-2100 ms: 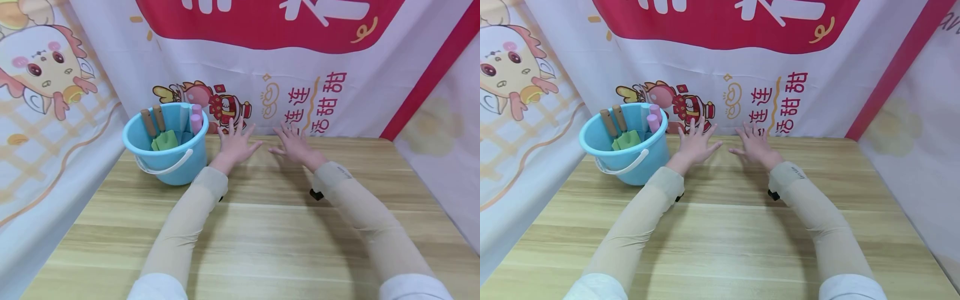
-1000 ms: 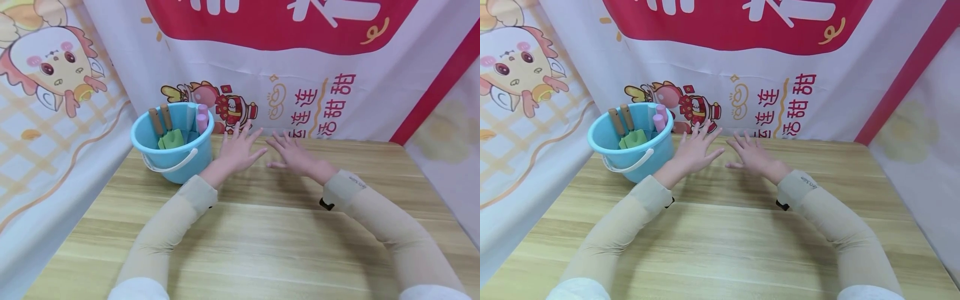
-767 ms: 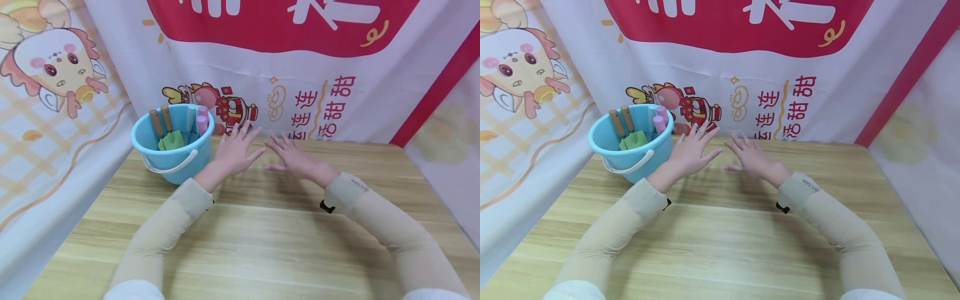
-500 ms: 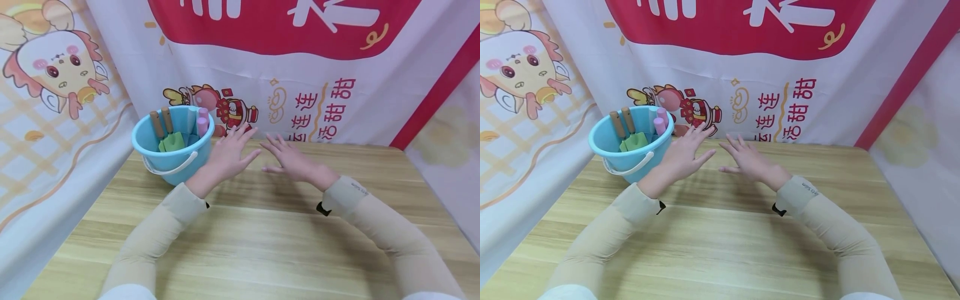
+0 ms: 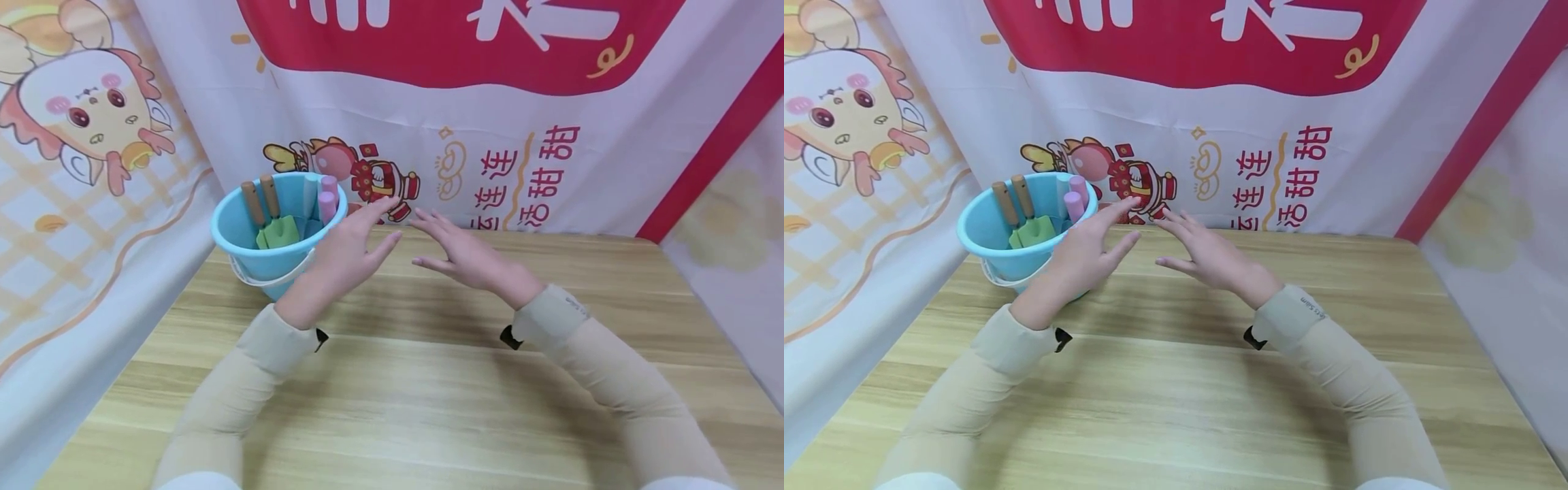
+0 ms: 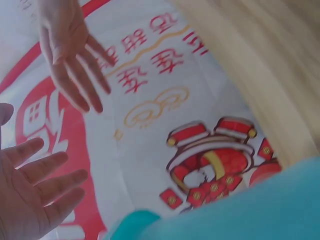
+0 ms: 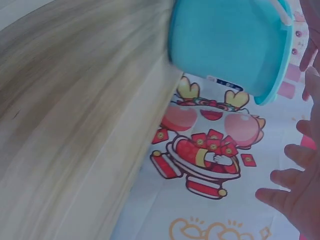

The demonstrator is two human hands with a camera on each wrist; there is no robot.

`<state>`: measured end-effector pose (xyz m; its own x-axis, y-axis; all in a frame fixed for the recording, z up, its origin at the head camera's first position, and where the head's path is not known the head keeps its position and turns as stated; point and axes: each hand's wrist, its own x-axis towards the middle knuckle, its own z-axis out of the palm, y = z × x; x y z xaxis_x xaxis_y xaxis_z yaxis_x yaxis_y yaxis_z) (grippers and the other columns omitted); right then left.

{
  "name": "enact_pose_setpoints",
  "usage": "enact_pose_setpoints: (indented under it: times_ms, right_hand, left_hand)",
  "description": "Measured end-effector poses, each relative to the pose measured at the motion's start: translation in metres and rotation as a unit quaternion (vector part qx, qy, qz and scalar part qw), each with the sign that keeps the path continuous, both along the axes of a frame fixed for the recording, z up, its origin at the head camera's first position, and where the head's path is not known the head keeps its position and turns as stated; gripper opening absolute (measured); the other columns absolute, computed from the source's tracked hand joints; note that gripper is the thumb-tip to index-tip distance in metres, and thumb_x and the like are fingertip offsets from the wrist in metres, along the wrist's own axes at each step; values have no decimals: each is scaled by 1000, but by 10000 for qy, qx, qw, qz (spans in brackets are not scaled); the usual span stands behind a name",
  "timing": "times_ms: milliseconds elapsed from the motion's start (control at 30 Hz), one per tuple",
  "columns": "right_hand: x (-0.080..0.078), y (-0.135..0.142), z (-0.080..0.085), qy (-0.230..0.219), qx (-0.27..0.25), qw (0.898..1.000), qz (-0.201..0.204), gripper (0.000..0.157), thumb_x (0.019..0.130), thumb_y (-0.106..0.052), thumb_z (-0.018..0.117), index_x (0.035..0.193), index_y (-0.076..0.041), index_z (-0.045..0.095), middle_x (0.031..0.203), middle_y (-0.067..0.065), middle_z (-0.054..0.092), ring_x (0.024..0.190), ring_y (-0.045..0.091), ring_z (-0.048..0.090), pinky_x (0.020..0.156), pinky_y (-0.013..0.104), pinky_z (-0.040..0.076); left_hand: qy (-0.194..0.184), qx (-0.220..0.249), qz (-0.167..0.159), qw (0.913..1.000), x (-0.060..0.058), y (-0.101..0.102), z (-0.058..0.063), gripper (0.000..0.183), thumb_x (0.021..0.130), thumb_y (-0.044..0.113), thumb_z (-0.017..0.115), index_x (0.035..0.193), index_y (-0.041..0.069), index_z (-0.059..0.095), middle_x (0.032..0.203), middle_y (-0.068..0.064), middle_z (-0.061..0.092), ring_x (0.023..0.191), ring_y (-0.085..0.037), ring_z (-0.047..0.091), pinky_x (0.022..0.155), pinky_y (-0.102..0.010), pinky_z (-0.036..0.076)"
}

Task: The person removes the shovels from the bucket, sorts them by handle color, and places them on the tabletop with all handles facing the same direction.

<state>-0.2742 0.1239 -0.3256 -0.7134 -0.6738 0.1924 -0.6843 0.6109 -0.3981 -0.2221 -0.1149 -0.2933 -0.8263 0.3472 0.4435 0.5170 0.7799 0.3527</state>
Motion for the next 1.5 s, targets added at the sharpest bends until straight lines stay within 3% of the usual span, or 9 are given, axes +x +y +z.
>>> enact_pose_setpoints:
  times_ms: [233, 500, 700, 767, 833, 933, 1000, 1300, 1500]
  right_hand:
    - [4, -15, 7, 203, -278, 9994, 102, 63, 103, -43, 61, 158, -16, 42, 169, 4, 23, 152, 30, 26, 121, 53, 26]
    - [4, -31, 9, 343, -754, 9962, 261, 57, 105, -39, 60, 154, -15, 47, 166, 2, 30, 148, 28, 35, 120, 47, 28]
    - [4, -42, 7, 326, -1362, 9897, 296, 51, 105, -32, 62, 150, -10, 52, 162, 4, 39, 144, 26, 42, 119, 45, 32]
    - [4, -47, 6, 259, -1555, 9871, 267, 50, 105, -31, 62, 149, -9, 54, 160, 5, 42, 144, 26, 43, 119, 45, 33]
    - [4, -52, 3, 202, -1784, 9835, 236, 48, 104, -29, 63, 148, -9, 55, 157, 6, 47, 143, 25, 45, 118, 44, 34]
    - [3, -60, 0, 76, -2190, 9754, 226, 46, 103, -24, 65, 146, -7, 57, 150, 10, 55, 139, 25, 49, 116, 42, 38]
    - [3, -66, -2, -76, -2444, 9694, 213, 45, 103, -22, 66, 144, -6, 58, 144, 12, 59, 133, 25, 55, 111, 40, 44]
    - [0, -89, -3, -1330, -3142, 9398, -182, 45, 101, -27, 69, 141, -7, 61, 137, 9, 64, 119, 25, 64, 96, 37, 55]
    - [-6, -101, -6, -2205, -3764, 8997, -157, 46, 102, -24, 66, 143, -4, 58, 136, 16, 63, 120, 27, 62, 101, 42, 53]
  left_hand:
    - [329, 640, 319, 9969, 7, -32, 9, 55, 104, 37, 62, 154, 19, 49, 139, -12, 63, 111, -33, 65, 91, -50, 56]
    - [258, 792, 625, 9946, 14, -67, 23, 54, 103, 38, 62, 152, 19, 51, 149, -12, 55, 135, -33, 54, 107, -57, 45]
    - [322, 993, 880, 9906, 17, -90, 30, 53, 102, 36, 64, 150, 17, 54, 146, -13, 58, 130, -35, 56, 105, -58, 46]
    - [318, 1045, 1002, 9889, 19, -97, 31, 51, 102, 36, 63, 150, 18, 55, 144, -13, 60, 115, -35, 62, 95, -53, 51]
    - [316, 1049, 1170, 9871, 20, -105, 30, 50, 103, 38, 62, 149, 19, 57, 143, -12, 60, 114, -35, 61, 93, -54, 51]
    - [336, 1135, 1382, 9833, 20, -117, 27, 48, 103, 40, 61, 147, 20, 59, 143, -13, 61, 117, -37, 61, 95, -56, 50]
    - [290, 1228, 1527, 9802, 20, -125, 26, 49, 103, 42, 60, 146, 19, 60, 143, -14, 60, 132, -37, 54, 104, -62, 44]
    - [135, 1811, 1801, 9667, 22, -160, 25, 51, 103, 44, 59, 149, 21, 57, 147, -9, 58, 134, -36, 54, 109, -61, 41]
    - [70, 1990, 2128, 9566, 18, -179, 24, 53, 104, 46, 56, 153, 24, 52, 148, -8, 57, 132, -33, 55, 109, -55, 44]
